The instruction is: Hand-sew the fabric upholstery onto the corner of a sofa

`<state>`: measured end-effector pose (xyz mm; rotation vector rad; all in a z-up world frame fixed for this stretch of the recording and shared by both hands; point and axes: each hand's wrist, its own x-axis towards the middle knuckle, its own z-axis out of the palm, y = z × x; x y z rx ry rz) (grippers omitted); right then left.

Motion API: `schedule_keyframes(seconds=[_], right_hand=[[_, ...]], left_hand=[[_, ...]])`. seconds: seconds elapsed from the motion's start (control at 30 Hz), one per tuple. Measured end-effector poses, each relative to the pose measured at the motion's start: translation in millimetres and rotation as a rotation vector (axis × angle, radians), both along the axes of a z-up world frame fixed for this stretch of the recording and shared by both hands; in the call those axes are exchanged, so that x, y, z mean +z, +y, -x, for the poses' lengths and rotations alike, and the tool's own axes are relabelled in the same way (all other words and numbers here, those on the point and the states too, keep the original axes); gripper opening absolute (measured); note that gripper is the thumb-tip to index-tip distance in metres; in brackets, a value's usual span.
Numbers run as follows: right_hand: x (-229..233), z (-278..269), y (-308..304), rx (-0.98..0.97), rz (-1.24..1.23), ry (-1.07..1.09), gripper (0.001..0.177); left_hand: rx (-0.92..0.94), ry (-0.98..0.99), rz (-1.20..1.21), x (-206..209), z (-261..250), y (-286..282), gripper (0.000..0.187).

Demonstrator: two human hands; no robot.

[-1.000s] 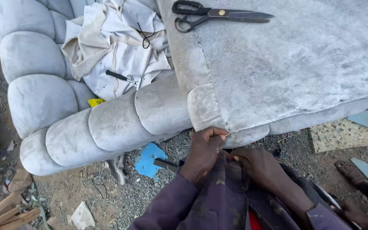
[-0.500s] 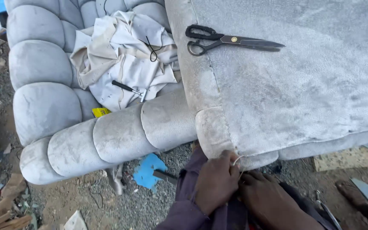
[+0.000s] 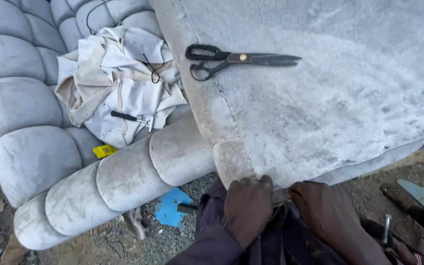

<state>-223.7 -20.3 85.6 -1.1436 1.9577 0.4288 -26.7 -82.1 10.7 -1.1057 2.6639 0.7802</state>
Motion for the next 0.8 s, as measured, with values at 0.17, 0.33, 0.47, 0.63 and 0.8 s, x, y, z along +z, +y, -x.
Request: schedule_keyframes(seconds=[0.17,0.33,0.47,0.63,0.8], right_hand=[[-32.6,-20.2,19.7,-0.072,-0.027,0.078,0.044],[-32.2,-27.8,28.9,-0.208,-0.024,0.079,0.055],[-28.2,-16.2,33.4,-0.314,-0.022,0.018,0.038],[-33.9,-0.5,39.8,-0.309,-0.019,-0.071,0.041],[-29.7,-5.0,56.8,-0.405,0.103,-0.081,0.036]], left_hand=[[-0.024,0.036,-0.022,8.2,-9.9,-8.2,0.020],[0.068,0.057,0.057,6.4,-27.1,-5.4,0.020],[0.049,0.066,0.122,13.8,-22.9,7.4,0.018],[0.007,0.216,0.138,14.8,-21.6,12.9,0.030],[0.009,0.187,0.007,25.2,-23.7,14.9,0.037]])
